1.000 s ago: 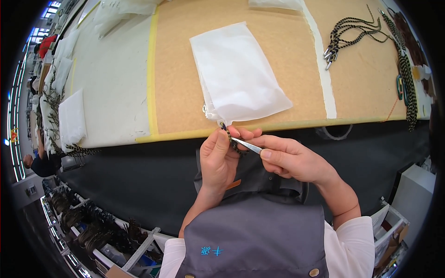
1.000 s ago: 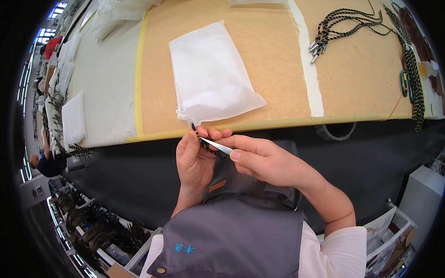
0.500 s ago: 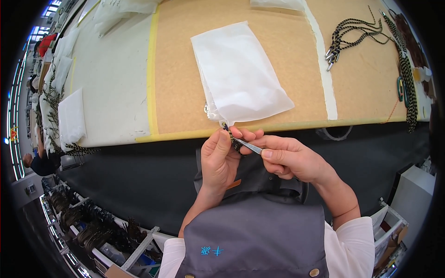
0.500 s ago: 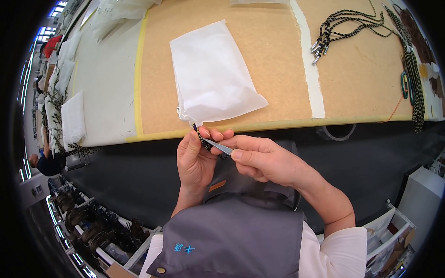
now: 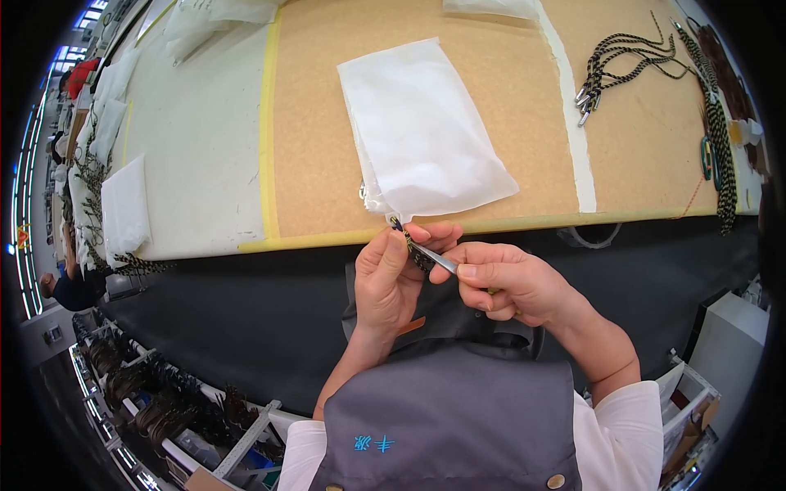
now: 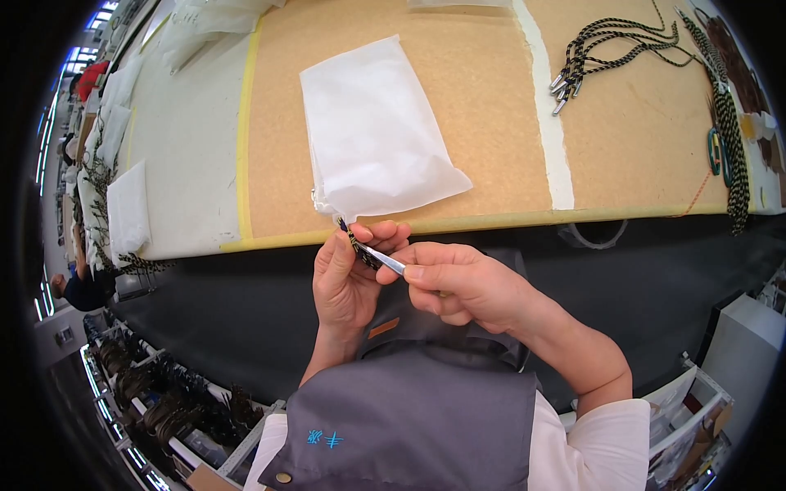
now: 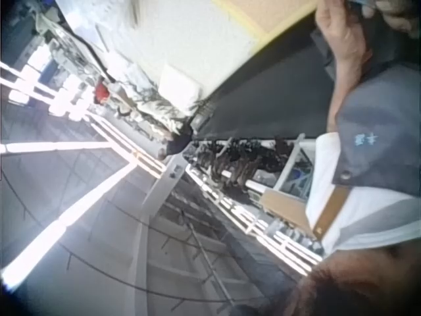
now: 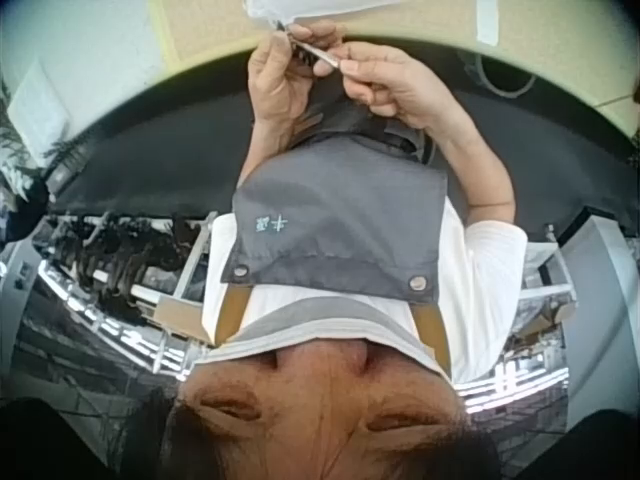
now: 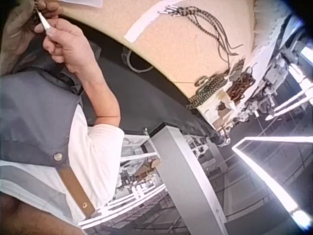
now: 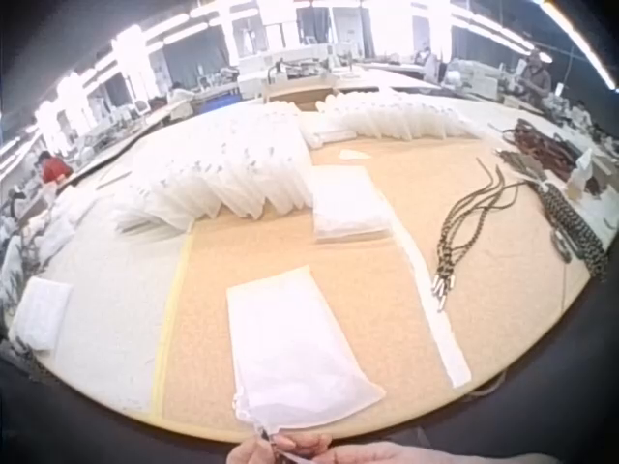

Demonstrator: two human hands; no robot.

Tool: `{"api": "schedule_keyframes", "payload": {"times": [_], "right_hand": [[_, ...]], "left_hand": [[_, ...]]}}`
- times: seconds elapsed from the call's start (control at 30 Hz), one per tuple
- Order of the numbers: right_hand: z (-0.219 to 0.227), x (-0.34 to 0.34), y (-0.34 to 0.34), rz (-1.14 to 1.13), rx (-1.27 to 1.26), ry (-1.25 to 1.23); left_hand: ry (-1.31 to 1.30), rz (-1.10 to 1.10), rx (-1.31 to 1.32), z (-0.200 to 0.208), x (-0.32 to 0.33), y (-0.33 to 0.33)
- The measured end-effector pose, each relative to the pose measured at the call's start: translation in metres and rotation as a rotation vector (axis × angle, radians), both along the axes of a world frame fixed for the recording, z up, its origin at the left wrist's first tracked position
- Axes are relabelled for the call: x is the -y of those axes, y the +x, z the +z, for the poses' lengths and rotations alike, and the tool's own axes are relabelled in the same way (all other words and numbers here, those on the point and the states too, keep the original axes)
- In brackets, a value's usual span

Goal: Attaching decorative cords and metal tips to small white pouches using pliers.

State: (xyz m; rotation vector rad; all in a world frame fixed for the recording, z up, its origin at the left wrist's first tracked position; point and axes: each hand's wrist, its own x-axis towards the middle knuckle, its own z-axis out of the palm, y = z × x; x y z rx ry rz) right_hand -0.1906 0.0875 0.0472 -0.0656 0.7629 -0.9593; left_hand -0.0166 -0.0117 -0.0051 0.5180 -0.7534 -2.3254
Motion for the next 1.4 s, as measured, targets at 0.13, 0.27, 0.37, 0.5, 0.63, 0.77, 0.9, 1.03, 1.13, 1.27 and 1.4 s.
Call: {"api": "schedule_keyframes", "payload": {"times": [0.13,0.27,0.37,0.5,0.63,0.77,0.9,1.03,1.13,1.27,1.4], "right_hand": [[0.007,0.002,0.004,0.001,-0.122,-0.061],[0.007,0.003,0.010,-0.007,-0.365,-0.215],[0.014,0.005,0.007,0.064,-0.338,-0.148],[0.021,0.005,0.003,0.081,-0.303,-0.096],[0.019,0.003,0.002,0.067,-0.251,-0.064],[0.016,0.004,0.001,0.054,-0.220,-0.051],[0.013,0.003,0.000,0.044,-0.191,-0.049],[0.009,0.003,0.000,0.042,-0.173,-0.051],[0.004,0.002,-0.002,0.034,-0.135,-0.052],[0.005,0.005,-0.002,0.025,-0.098,0.024],[0.003,0.004,-0.001,0.014,-0.082,0.004]], "left_hand": [[-0.036,0.024,0.058,0.002,-0.001,-0.003],[-0.014,0.040,0.024,0.000,-0.002,-0.004],[0.006,0.036,-0.009,-0.003,-0.002,-0.001],[0.028,0.025,-0.043,-0.002,-0.002,-0.001],[0.039,0.025,-0.029,0.000,-0.001,-0.002],[0.061,0.040,-0.024,0.000,-0.001,-0.002],[0.056,0.035,-0.033,-0.001,-0.001,-0.002],[0.056,0.036,-0.033,-0.002,-0.001,-0.002],[0.045,0.031,-0.040,-0.002,-0.001,-0.003],[0.040,0.025,-0.053,-0.002,-0.001,-0.002],[0.031,0.025,-0.052,-0.003,-0.001,-0.002]]}}
